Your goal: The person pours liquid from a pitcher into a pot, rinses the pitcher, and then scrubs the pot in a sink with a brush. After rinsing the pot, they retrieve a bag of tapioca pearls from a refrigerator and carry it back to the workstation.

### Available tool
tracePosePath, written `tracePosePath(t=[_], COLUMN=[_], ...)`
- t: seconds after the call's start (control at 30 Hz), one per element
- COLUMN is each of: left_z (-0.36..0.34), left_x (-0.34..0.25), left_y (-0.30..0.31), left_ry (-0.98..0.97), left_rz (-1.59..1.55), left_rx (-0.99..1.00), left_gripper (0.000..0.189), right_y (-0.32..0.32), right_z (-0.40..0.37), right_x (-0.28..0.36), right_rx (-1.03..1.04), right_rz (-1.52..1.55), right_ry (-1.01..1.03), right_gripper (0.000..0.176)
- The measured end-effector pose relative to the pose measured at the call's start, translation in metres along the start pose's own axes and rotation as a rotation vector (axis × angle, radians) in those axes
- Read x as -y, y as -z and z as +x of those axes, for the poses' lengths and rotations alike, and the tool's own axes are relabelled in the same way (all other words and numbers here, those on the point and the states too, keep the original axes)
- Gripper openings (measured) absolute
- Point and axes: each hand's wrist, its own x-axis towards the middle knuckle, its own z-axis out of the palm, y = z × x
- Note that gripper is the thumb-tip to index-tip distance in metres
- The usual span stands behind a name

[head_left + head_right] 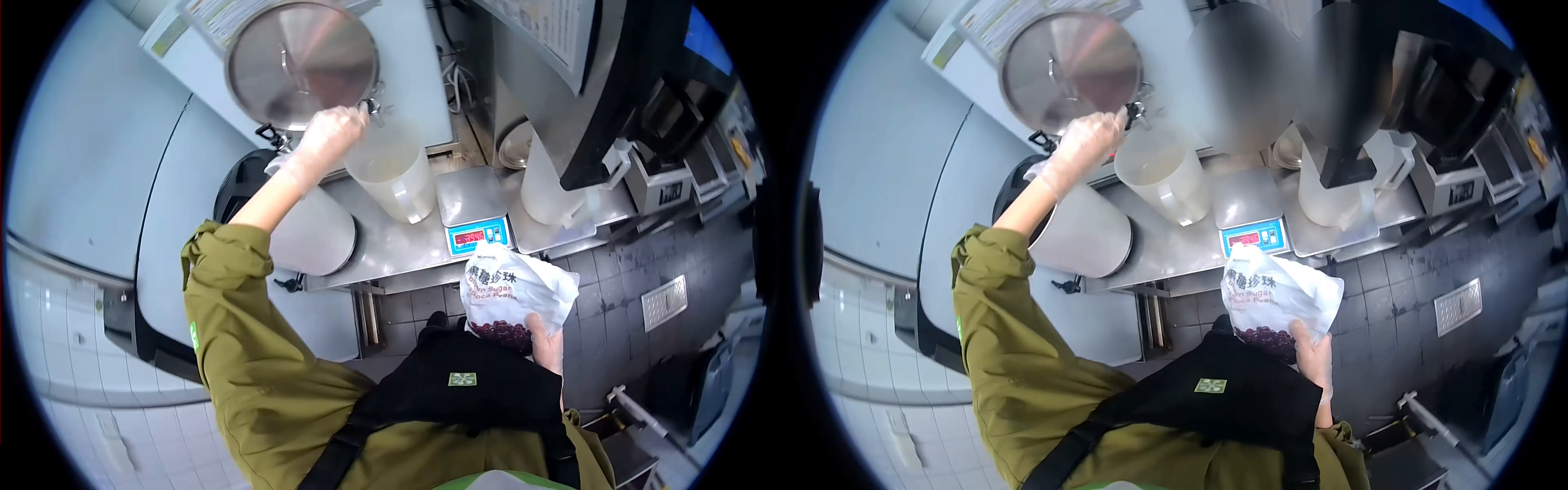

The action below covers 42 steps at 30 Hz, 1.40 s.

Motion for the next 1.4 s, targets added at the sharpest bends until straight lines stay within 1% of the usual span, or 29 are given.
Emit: tracePosePath(t=[0.07,0.1,0.2,0.23,0.3,0.33,0.37,0.47,0.5,0.6,0.67,0.73,0.8,0.83,0.87,0.9,0.93,0.97,1.0,1.03,1.07,1.13,1.23,1.33,1.4], left_z=[0.029,0.036,0.046,0.045,0.045,0.048,0.054,0.075,0.085,0.081,0.057,0.012,-0.035,-0.059,-0.075,-0.083,-0.092,-0.092,-0.084,-0.077,-0.065,-0.039,-0.025,-0.031,-0.042], left_x=[0.009,0.008,-0.003,-0.004,0.008,0.020,0.032,0.050,0.051,0.054,0.051,0.033,0.004,-0.021,-0.060,-0.098,-0.135,-0.175,-0.193,-0.208,-0.211,-0.211,-0.207,-0.209,-0.200], left_y=[-0.016,-0.024,-0.048,-0.054,-0.047,-0.041,-0.036,-0.032,-0.025,-0.004,0.045,0.099,0.085,0.071,0.044,0.022,-0.020,-0.059,-0.063,-0.084,-0.088,-0.097,-0.100,-0.104,-0.095], left_ry=[-0.001,0.002,0.006,-0.041,-0.112,-0.211,-0.268,-0.391,-0.360,-0.246,-0.031,0.332,0.574,0.655,0.804,0.927,0.978,1.116,1.085,1.030,1.056,1.089,1.370,1.472,1.480], left_rz=[-0.083,-0.129,-0.030,-0.005,0.047,0.081,0.092,0.124,0.109,0.059,-0.274,-0.766,-1.066,-1.165,-1.469,-1.619,-1.794,-1.723,-1.566,-1.577,-1.805,-2.036,-2.093,-2.037,-2.006], left_rx=[0.177,0.268,0.206,0.146,0.029,0.013,0.019,0.043,0.121,-0.062,-0.413,-0.543,-0.727,-0.664,-0.662,-0.525,-0.295,-0.131,-0.029,-0.028,-0.077,-0.342,-0.322,-0.490,-0.503], left_gripper=[0.025,0.023,0.013,0.011,0.010,0.008,0.008,0.007,0.006,0.008,0.009,0.014,0.016,0.018,0.020,0.020,0.023,0.036,0.053,0.061,0.061,0.055,0.034,0.027,0.024], right_y=[-0.003,-0.005,-0.019,-0.021,-0.027,-0.032,-0.037,-0.039,-0.041,-0.051,-0.051,-0.050,-0.054,-0.054,-0.052,-0.052,-0.054,-0.053,-0.053,-0.054,-0.055,-0.056,-0.056,-0.057,-0.060], right_z=[-0.001,-0.005,-0.016,-0.018,-0.022,-0.023,-0.024,-0.028,-0.027,-0.029,-0.029,-0.028,-0.028,-0.029,-0.031,-0.032,-0.035,-0.035,-0.036,-0.036,-0.038,-0.043,-0.050,-0.058,-0.060], right_x=[0.004,0.006,0.011,0.010,0.013,0.013,0.011,0.006,0.005,0.009,0.006,0.008,0.008,0.008,0.007,0.006,0.005,0.004,0.004,0.004,0.005,0.010,0.003,-0.006,-0.004], right_rx=[-0.052,-0.088,-0.210,-0.211,-0.254,-0.278,-0.286,-0.253,-0.248,-0.280,-0.286,-0.293,-0.314,-0.311,-0.311,-0.314,-0.345,-0.370,-0.396,-0.407,-0.411,-0.414,-0.468,-0.508,-0.541], right_rz=[0.012,-0.049,-0.008,-0.026,-0.014,-0.009,0.046,0.036,0.086,0.131,0.105,0.092,0.100,0.083,0.067,0.051,0.046,0.038,0.027,0.057,0.055,0.046,0.037,0.024,0.050], right_ry=[0.016,-0.043,-0.034,-0.062,-0.024,-0.004,0.018,-0.043,0.014,0.041,0.037,0.047,0.071,0.043,0.015,-0.012,0.008,0.027,0.048,0.066,0.048,0.014,0.000,-0.005,0.004], right_gripper=[0.037,0.038,0.038,0.039,0.039,0.039,0.039,0.040,0.042,0.043,0.042,0.040,0.038,0.037,0.036,0.036,0.035,0.035,0.035,0.035,0.035,0.035,0.036,0.037,0.039])
